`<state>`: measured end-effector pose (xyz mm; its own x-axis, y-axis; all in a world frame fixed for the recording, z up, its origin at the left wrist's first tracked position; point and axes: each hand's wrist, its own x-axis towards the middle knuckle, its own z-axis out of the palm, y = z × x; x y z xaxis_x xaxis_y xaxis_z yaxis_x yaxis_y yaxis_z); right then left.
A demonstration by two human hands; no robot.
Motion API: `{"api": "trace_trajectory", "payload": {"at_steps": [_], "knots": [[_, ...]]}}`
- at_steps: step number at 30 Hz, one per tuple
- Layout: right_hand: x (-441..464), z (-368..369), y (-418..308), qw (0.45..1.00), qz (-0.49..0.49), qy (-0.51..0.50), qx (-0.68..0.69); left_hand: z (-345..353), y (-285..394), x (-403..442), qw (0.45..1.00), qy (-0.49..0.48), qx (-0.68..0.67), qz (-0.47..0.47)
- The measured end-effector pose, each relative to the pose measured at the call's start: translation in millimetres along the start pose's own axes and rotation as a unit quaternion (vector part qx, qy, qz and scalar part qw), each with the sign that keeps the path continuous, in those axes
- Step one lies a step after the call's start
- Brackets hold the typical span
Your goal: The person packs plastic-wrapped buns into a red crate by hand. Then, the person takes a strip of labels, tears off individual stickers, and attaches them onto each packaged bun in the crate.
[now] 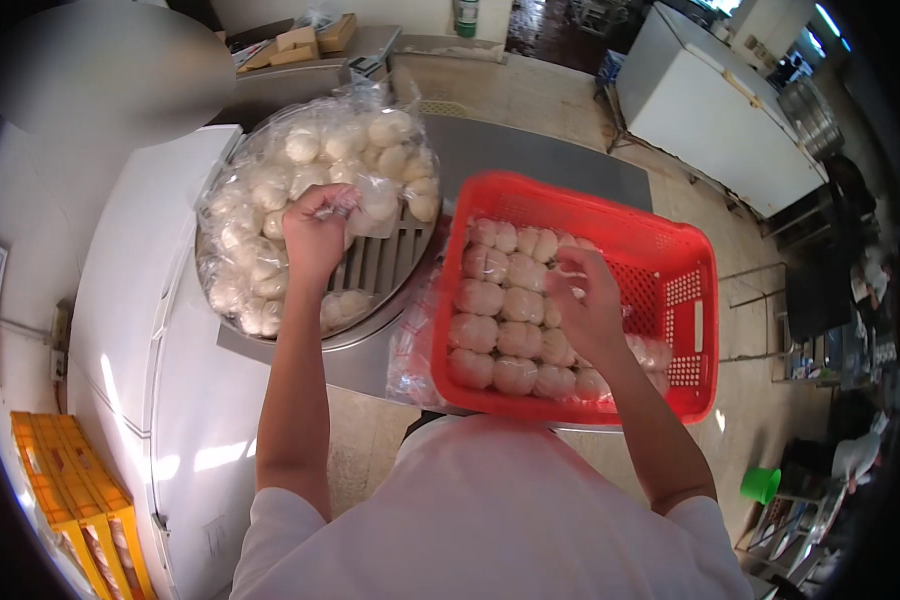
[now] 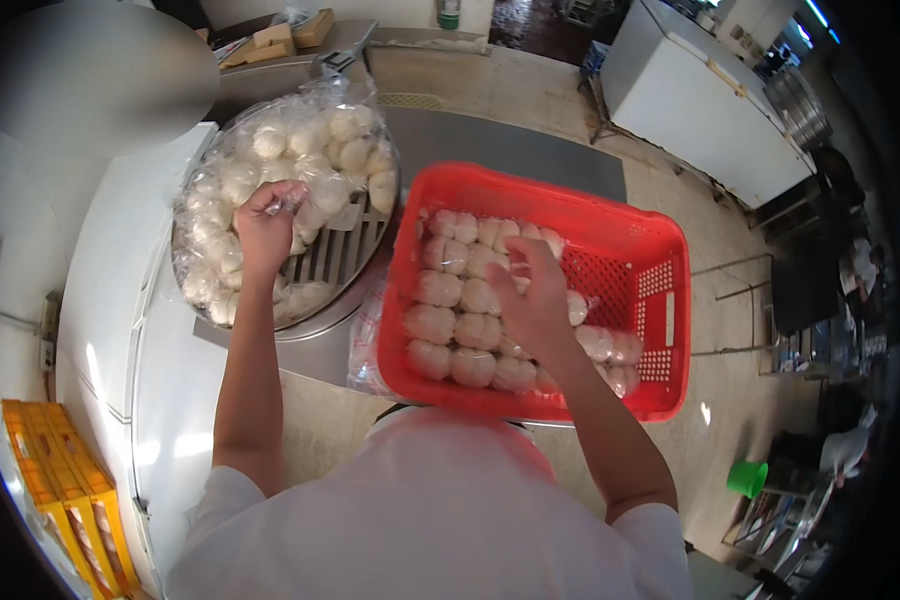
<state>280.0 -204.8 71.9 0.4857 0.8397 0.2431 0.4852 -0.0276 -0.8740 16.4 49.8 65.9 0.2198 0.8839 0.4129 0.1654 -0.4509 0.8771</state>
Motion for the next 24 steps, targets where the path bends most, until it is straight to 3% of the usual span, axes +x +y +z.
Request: {"api": "trace_trajectory", "payload": {"at_steps": [1, 3, 6, 8, 9, 12, 13, 14, 15, 16, 19, 21, 23, 24], "knots": [[4, -1, -17, 1.0, -0.025, -0.005, 0.014, 9, 20, -8, 0.998, -0.038, -0.004, 0.04], [12, -6, -45, 0.979, -0.18, -0.021, -0.088, 31, 66, -27, 0.986, -0.119, 0.006, 0.115], [3, -4, -69, 0.985, -0.134, -0.1, 0.028, 67, 131, -68, 0.95, -0.233, -0.001, 0.207], [-14, -13, -49, 0.974, -0.066, -0.204, 0.073, 84, 144, -93, 0.93, -0.273, -0.023, 0.245], [-23, -18, -42, 0.977, -0.049, -0.184, 0.092, 92, 149, -102, 0.919, -0.29, -0.031, 0.264], [-40, -35, -32, 0.981, 0.014, -0.122, 0.149, 115, 165, -123, 0.941, -0.282, -0.143, 0.123], [-41, -44, -38, 0.98, 0.048, -0.091, 0.169, 117, 151, -134, 0.905, -0.393, -0.158, 0.035], [-42, -52, -41, 0.977, 0.082, -0.06, 0.189, 126, 144, -150, 0.9, -0.41, -0.144, -0.02], [-43, -64, -37, 0.99, 0.108, -0.078, 0.046, 138, 146, -163, 0.893, -0.425, -0.128, -0.076], [-46, -70, -24, 0.995, 0.047, -0.076, 0.04, 147, 147, -172, 0.883, -0.437, -0.111, -0.131], [-51, -84, -1, 0.989, -0.12, -0.085, 0.006, 166, 132, -177, 0.858, -0.479, -0.124, -0.139], [-61, -97, -9, 0.974, -0.198, -0.107, -0.035, 178, 132, -180, 0.806, -0.469, -0.205, -0.297], [-64, -118, 4, 0.972, -0.155, -0.159, -0.08, 191, 145, -183, 0.66, -0.378, -0.322, -0.564], [-64, -128, 11, 0.968, -0.134, -0.184, -0.102, 200, 146, -179, 0.64, -0.415, -0.311, -0.567]]}}
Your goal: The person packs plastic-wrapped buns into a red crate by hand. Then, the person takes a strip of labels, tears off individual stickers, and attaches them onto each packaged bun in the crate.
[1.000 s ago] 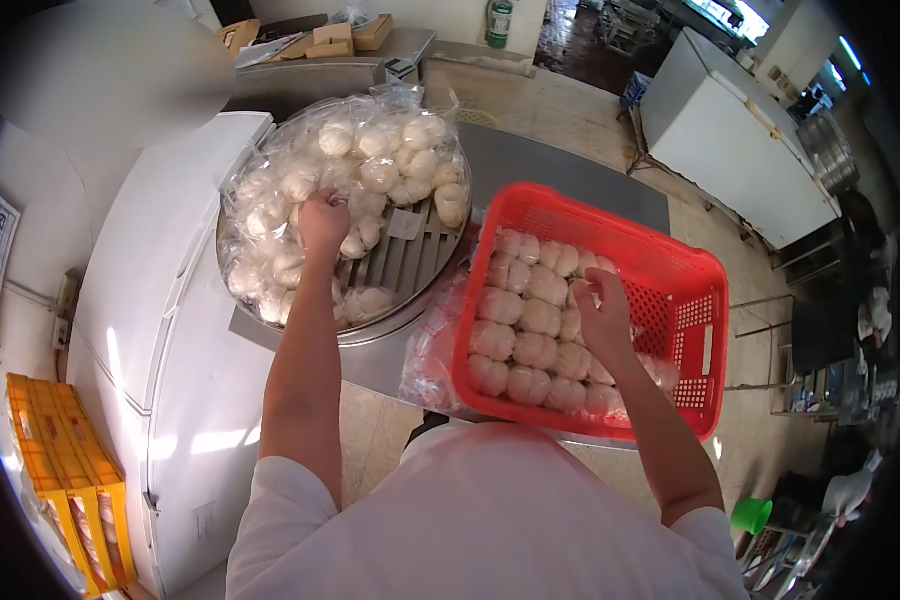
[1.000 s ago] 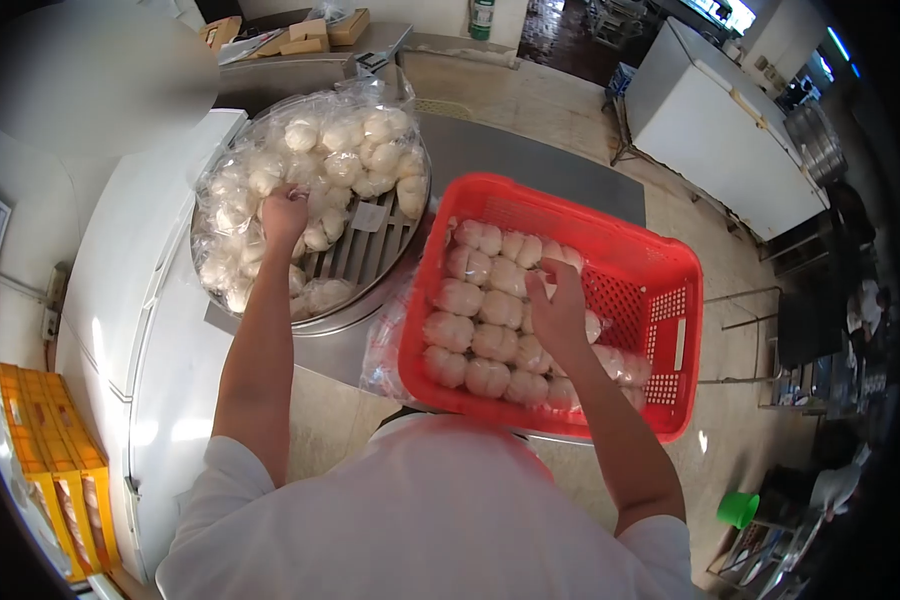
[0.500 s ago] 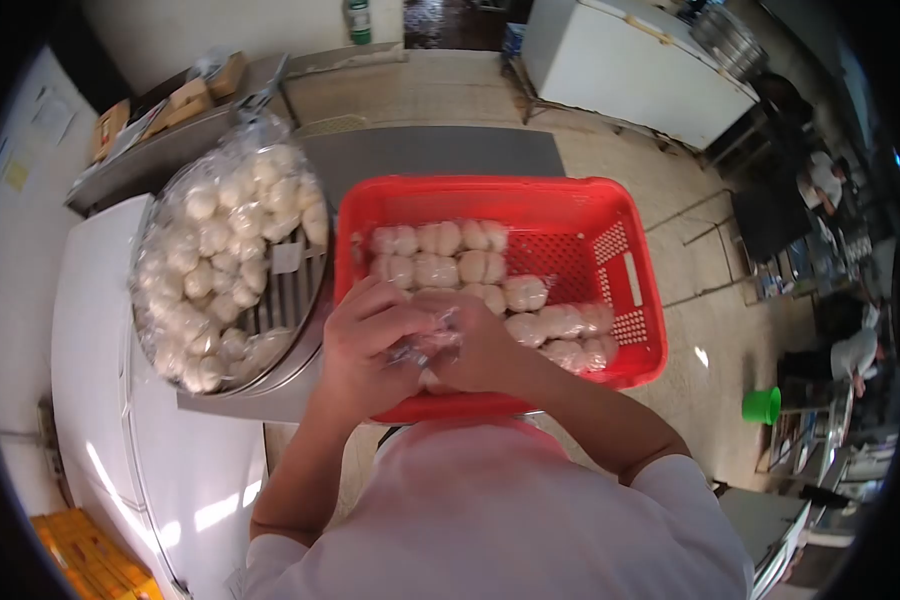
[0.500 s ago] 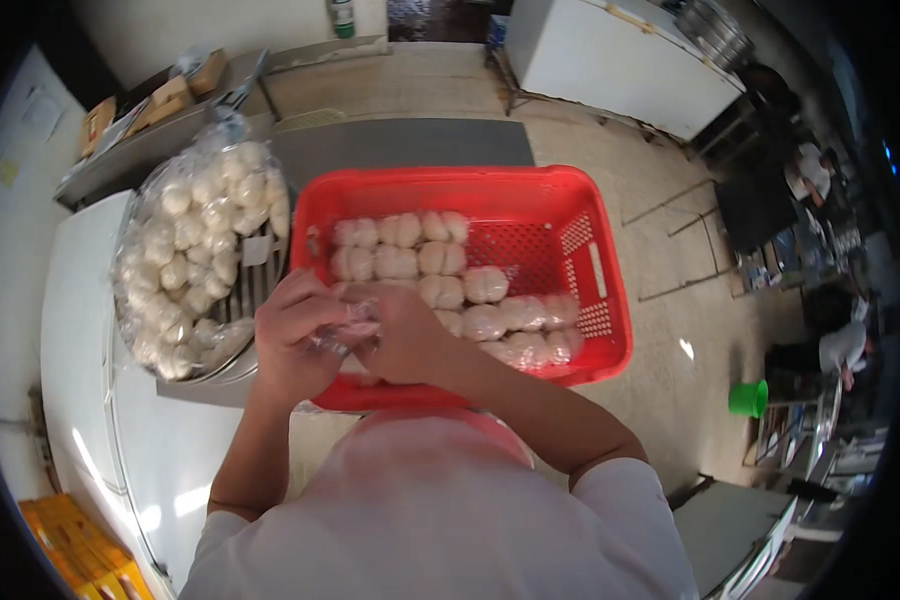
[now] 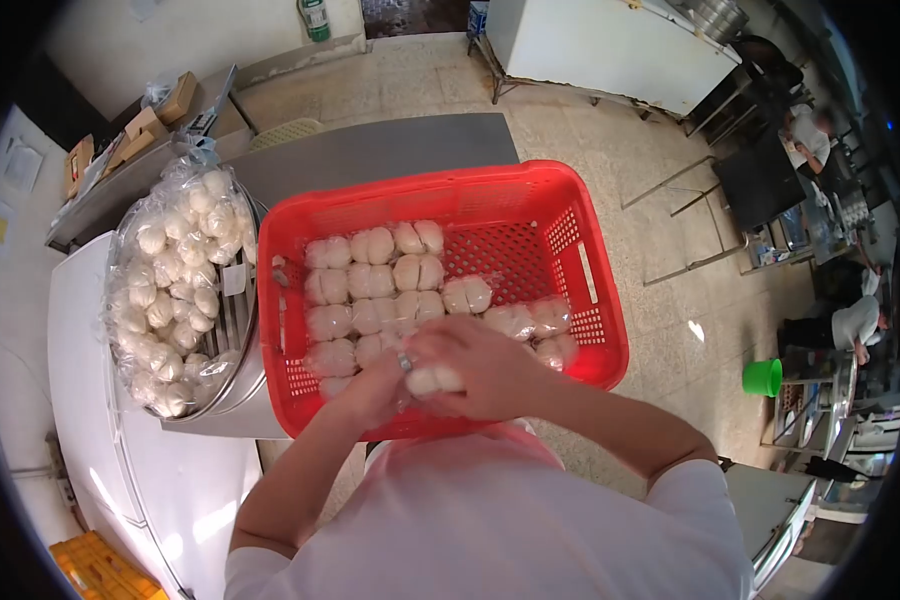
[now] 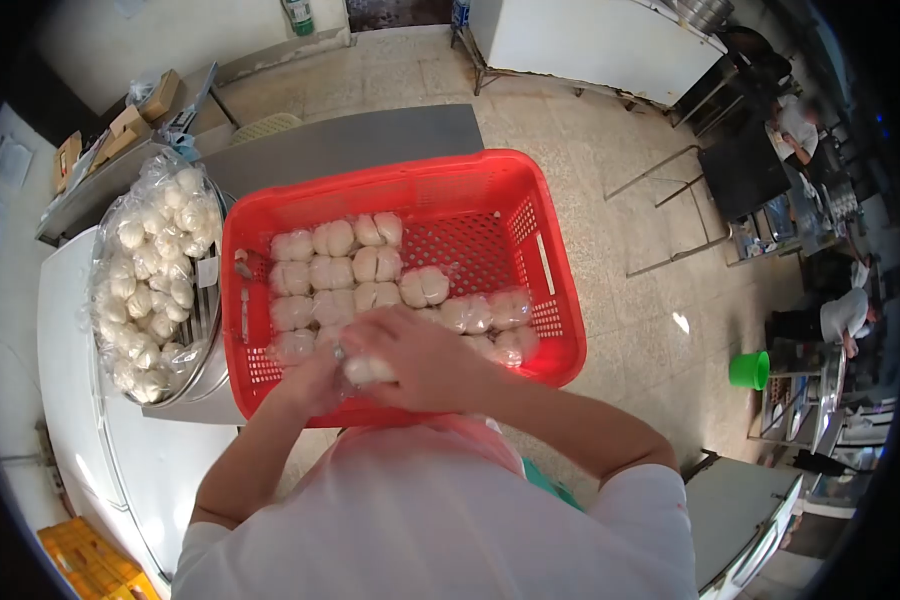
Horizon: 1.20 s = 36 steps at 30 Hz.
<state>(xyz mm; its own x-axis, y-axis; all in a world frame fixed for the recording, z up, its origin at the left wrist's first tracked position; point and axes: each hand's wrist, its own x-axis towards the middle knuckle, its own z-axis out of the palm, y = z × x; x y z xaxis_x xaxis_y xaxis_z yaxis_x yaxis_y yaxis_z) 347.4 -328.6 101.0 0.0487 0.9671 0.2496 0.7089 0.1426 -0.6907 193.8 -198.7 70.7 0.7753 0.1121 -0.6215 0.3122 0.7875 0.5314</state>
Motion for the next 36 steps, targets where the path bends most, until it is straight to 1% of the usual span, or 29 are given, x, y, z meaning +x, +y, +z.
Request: {"api": "trace_trajectory", "payload": {"at_steps": [2, 3, 4, 5, 6, 7, 9, 10, 12, 13, 14, 16, 19, 22, 24, 25, 26, 28, 31, 33, 35, 36], "knots": [[9, -23, 21, 0.997, 0.076, 0.031, 0.007, 8, 21, 25, 0.996, -0.049, 0.039, -0.057], [19, -37, 33, 0.992, 0.114, 0.048, 0.01, -5, 29, 48, 0.987, -0.044, 0.157, 0.016], [31, -48, 55, 0.978, 0.191, 0.061, 0.053, -18, 35, 72, 0.957, -0.039, 0.272, 0.09], [42, -55, 83, 0.957, 0.264, 0.073, 0.095, -15, 43, 85, 0.887, -0.015, 0.425, 0.179], [50, -56, 115, 0.954, 0.282, 0.099, 0.036, -9, 49, 96, 0.784, 0.011, 0.563, 0.261], [56, -52, 144, 0.946, 0.298, 0.124, -0.023, -7, 49, 103, 0.652, 0.038, 0.681, 0.333], [68, -41, 186, 0.925, 0.356, 0.039, 0.125, -28, 32, 133, 0.52, 0.085, 0.791, 0.31], [70, -31, 204, 0.903, 0.381, -0.006, 0.198, -36, 27, 141, 0.448, 0.107, 0.837, 0.294], [64, 2, 243, 0.924, 0.348, -0.042, 0.153, -37, 28, 137, 0.473, 0.137, 0.82, 0.293], [62, 10, 246, 0.932, 0.333, -0.06, 0.131, -39, 29, 137, 0.486, 0.149, 0.81, 0.292], [61, 17, 250, 0.935, 0.336, -0.048, 0.104, -40, 29, 138, 0.48, 0.16, 0.812, 0.292], [62, 28, 244, 0.939, 0.34, -0.027, 0.05, -49, 29, 141, 0.47, 0.183, 0.814, 0.289], [66, 34, 235, 0.942, 0.33, -0.051, 0.024, -55, 30, 147, 0.47, 0.195, 0.798, 0.323], [74, 31, 225, 0.929, 0.34, -0.118, -0.084, -56, 32, 149, 0.488, 0.195, 0.798, 0.293], [68, 53, 256, 0.935, 0.289, -0.13, -0.157, -54, 35, 147, 0.503, 0.192, 0.795, 0.278], [71, 57, 257, 0.936, 0.26, -0.136, -0.195, -54, 36, 146, 0.511, 0.193, 0.793, 0.271], [70, 63, 258, 0.931, 0.312, -0.091, -0.167, -54, 37, 145, 0.51, 0.194, 0.787, 0.288], [73, 67, 235, 0.908, 0.406, -0.004, -0.107, -54, 37, 140, 0.508, 0.198, 0.775, 0.32], [81, 73, 248, 0.929, 0.345, 0.007, -0.133, -45, 45, 117, 0.569, 0.16, 0.769, 0.242], [82, 72, 255, 0.944, 0.276, -0.1, -0.152, -43, 49, 87, 0.596, 0.133, 0.745, 0.268], [97, 66, 225, 0.915, 0.397, -0.069, 0.006, -42, 49, 65, 0.611, 0.131, 0.736, 0.261], [100, 64, 212, 0.912, 0.404, -0.062, 0.022, -46, 49, 54, 0.62, 0.142, 0.722, 0.272]]}}
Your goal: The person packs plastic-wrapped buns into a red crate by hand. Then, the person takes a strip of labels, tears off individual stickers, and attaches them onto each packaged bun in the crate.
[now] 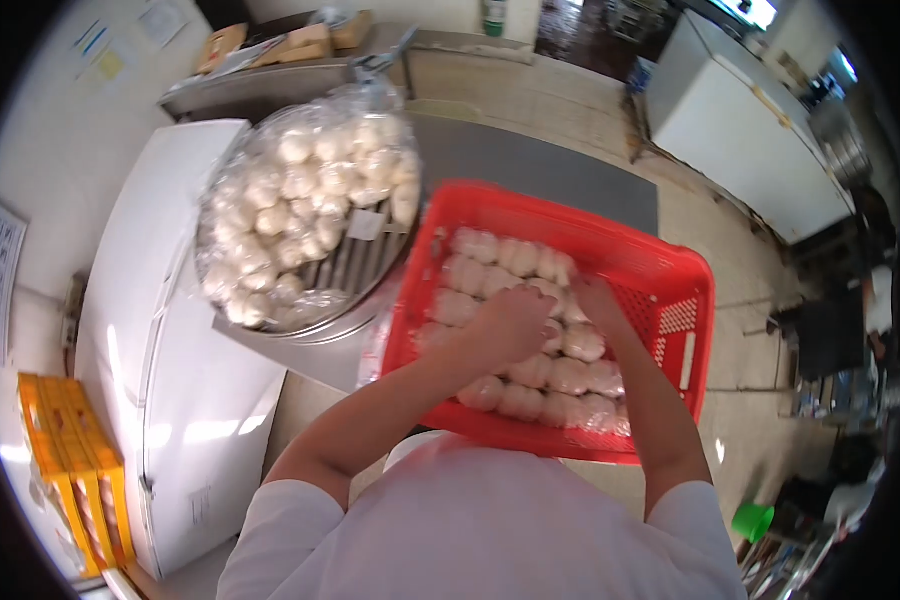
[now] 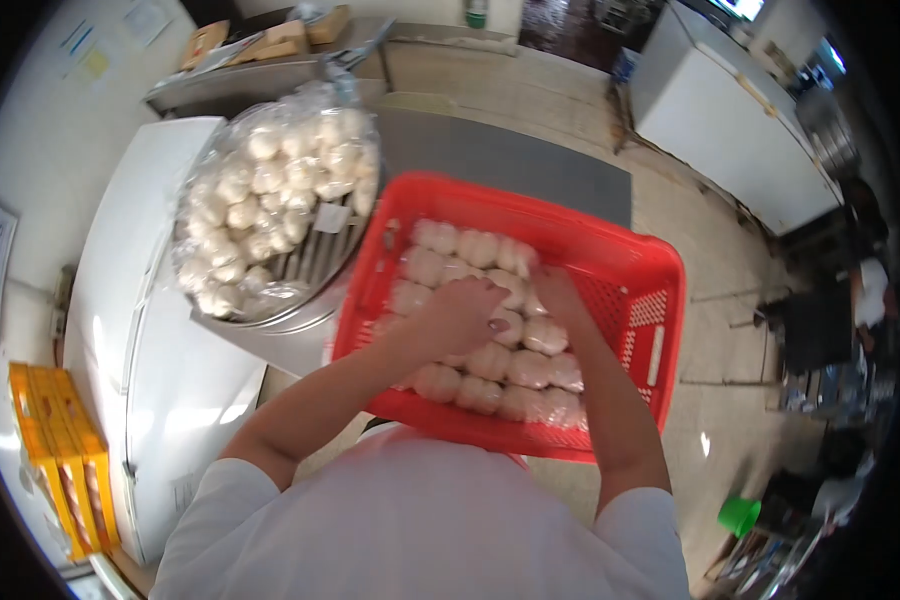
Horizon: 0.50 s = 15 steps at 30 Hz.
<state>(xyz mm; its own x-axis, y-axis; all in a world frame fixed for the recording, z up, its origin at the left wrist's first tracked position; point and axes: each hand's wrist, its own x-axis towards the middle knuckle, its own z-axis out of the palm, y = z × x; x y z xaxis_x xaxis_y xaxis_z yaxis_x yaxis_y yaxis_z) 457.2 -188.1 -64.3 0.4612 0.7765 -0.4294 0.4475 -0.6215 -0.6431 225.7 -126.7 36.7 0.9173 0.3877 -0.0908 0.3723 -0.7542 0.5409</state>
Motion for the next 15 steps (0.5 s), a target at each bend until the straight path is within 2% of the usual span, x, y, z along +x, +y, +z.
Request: {"api": "trace_trajectory", "payload": {"at_steps": [1, 4, 5, 7, 8, 10, 12, 14, 15], "knots": [[-5, 0, -4, 1.0, 0.009, 0.002, 0.018, -5, -2, -10, 1.0, 0.018, -0.014, -0.002], [15, 9, 28, 0.998, -0.044, 0.015, -0.046, -27, -15, -41, 0.992, 0.098, -0.077, -0.013], [9, 14, 23, 0.991, -0.043, 0.054, -0.117, -34, -22, -52, 0.986, 0.127, -0.102, -0.016], [-3, 25, 12, 0.957, -0.043, 0.134, -0.254, -58, -48, -75, 0.97, 0.225, -0.09, -0.005], [-3, 32, 11, 0.953, -0.043, 0.144, -0.262, -71, -64, -88, 0.959, 0.272, -0.083, 0.001], [4, 41, 18, 0.945, -0.039, 0.167, -0.277, -92, -99, -117, 0.903, 0.428, 0.034, -0.037], [-7, 39, 4, 0.954, -0.03, 0.158, -0.252, -115, -137, -153, 0.835, 0.504, 0.138, -0.17], [-13, 40, -4, 0.955, -0.041, 0.175, -0.235, -126, -186, -182, 0.739, 0.545, 0.216, -0.332], [-15, 42, -4, 0.951, -0.058, 0.195, -0.232, -126, -213, -196, 0.731, 0.526, 0.213, -0.378]]}}
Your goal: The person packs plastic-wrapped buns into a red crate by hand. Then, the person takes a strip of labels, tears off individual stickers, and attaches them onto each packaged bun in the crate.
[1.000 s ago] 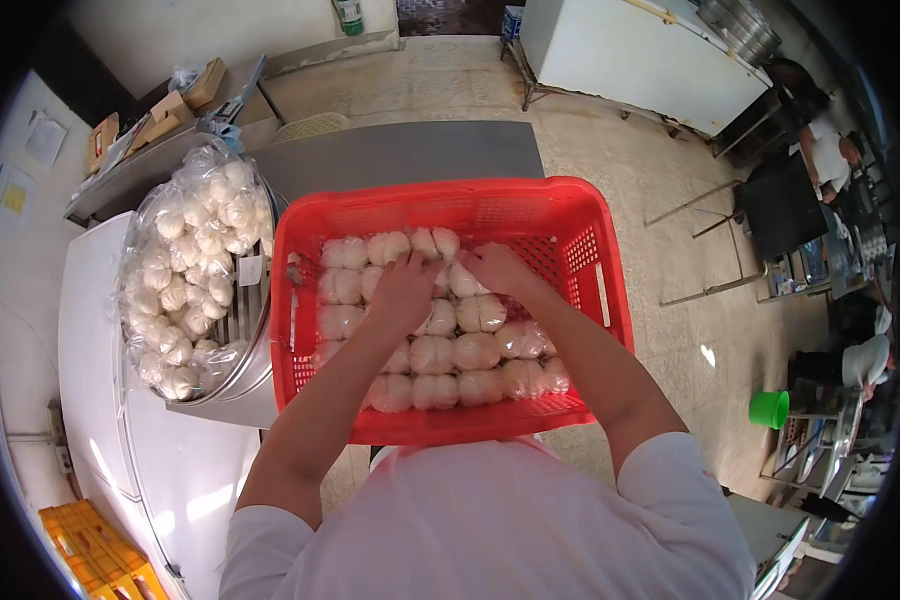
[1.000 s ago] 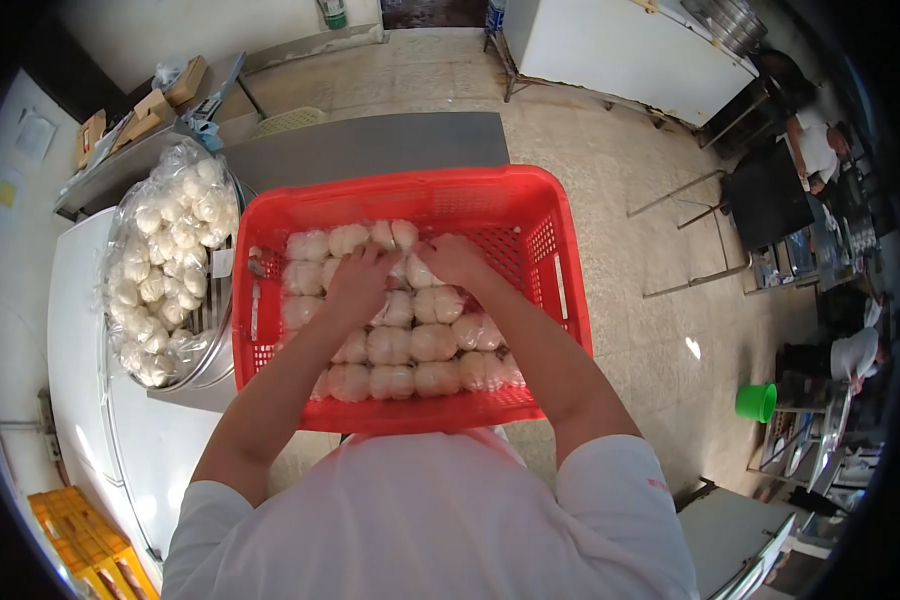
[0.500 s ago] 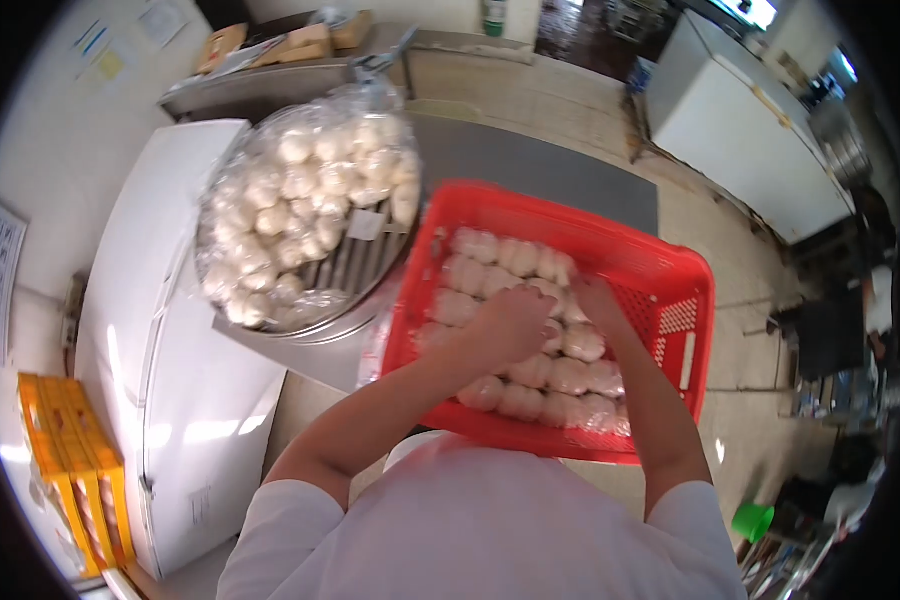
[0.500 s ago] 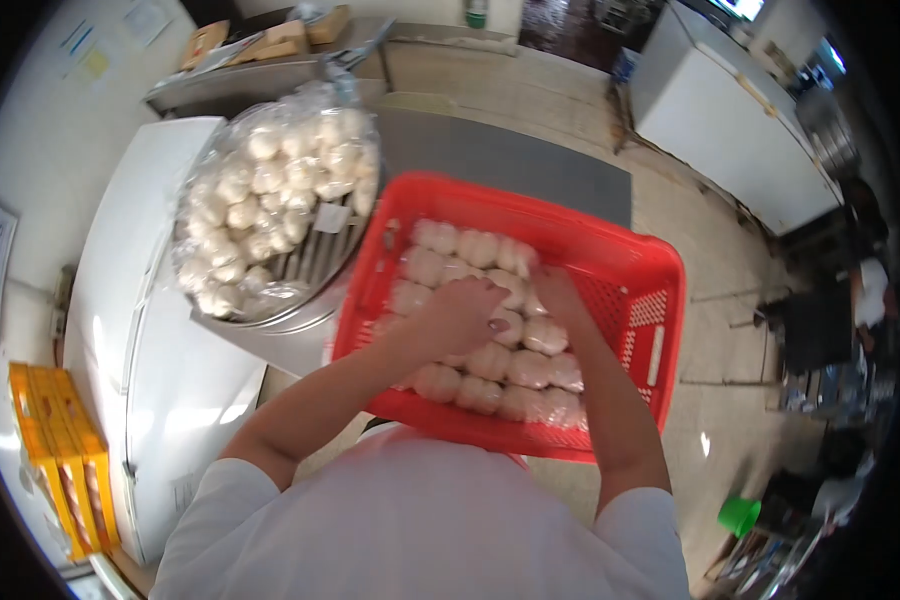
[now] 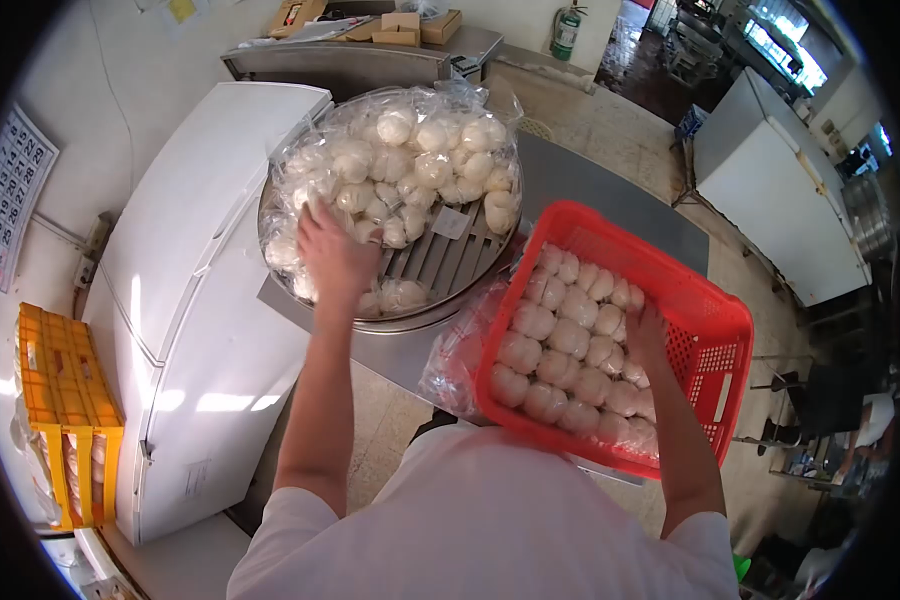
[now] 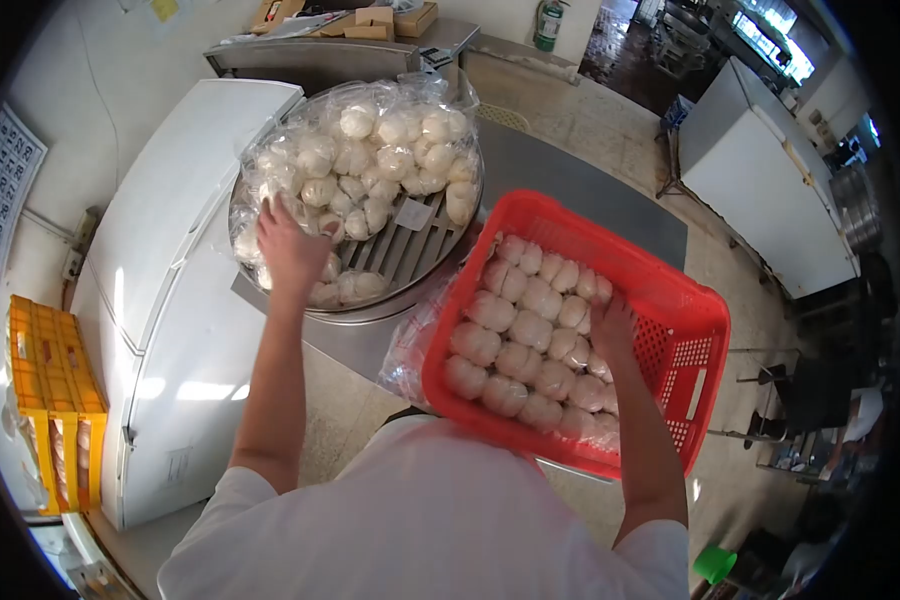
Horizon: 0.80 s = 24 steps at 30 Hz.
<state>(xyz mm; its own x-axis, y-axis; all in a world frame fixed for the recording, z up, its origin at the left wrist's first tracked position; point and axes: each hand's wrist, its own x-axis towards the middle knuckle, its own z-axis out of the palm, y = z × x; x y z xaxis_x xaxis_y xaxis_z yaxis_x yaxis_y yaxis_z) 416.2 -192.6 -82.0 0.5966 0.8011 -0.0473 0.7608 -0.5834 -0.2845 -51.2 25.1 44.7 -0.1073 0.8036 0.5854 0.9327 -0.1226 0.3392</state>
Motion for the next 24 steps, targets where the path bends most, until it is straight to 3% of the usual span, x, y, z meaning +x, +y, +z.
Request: {"api": "trace_trajectory", "payload": {"at_steps": [1, 4, 7, 10, 12, 14, 16, 17, 18, 19, 21, 24], "knots": [[-1, -1, -1, 1.0, -0.012, 0.024, 0.004, 10, -25, 5, 0.999, -0.02, 0.031, -0.035], [-2, -21, -23, 0.999, -0.007, 0.016, 0.045, 19, -72, 15, 0.972, -0.235, -0.004, -0.018], [-2, -43, -48, 0.992, -0.067, 0.064, 0.082, 13, -69, 9, 0.966, -0.143, -0.215, -0.02], [-31, -80, -105, 0.954, -0.133, 0.088, 0.256, -16, -26, 12, 0.859, -0.126, -0.493, -0.065], [-52, -114, -151, 0.919, -0.173, 0.001, 0.353, -47, 12, 14, 0.797, -0.203, -0.567, -0.034], [-73, -137, -185, 0.897, -0.305, 0.013, 0.318, -64, 50, 4, 0.723, -0.283, -0.63, 0.008], [-92, -156, -211, 0.849, -0.402, 0.018, 0.342, -82, 90, -13, 0.69, -0.351, -0.625, 0.1], [-94, -159, -217, 0.826, -0.415, -0.058, 0.377, -89, 112, -21, 0.677, -0.372, -0.619, 0.144], [-96, -160, -220, 0.796, -0.423, -0.132, 0.412, -96, 133, -29, 0.661, -0.393, -0.611, 0.188], [-99, -152, -215, 0.796, -0.41, -0.112, 0.431, -99, 148, -37, 0.642, -0.413, -0.603, 0.233], [-105, -131, -196, 0.794, -0.385, -0.07, 0.465, -83, 160, -59, 0.614, -0.439, -0.628, 0.19], [-116, -143, -167, 0.802, -0.201, -0.106, 0.553, -80, 175, -103, 0.524, -0.517, -0.668, 0.107]]}}
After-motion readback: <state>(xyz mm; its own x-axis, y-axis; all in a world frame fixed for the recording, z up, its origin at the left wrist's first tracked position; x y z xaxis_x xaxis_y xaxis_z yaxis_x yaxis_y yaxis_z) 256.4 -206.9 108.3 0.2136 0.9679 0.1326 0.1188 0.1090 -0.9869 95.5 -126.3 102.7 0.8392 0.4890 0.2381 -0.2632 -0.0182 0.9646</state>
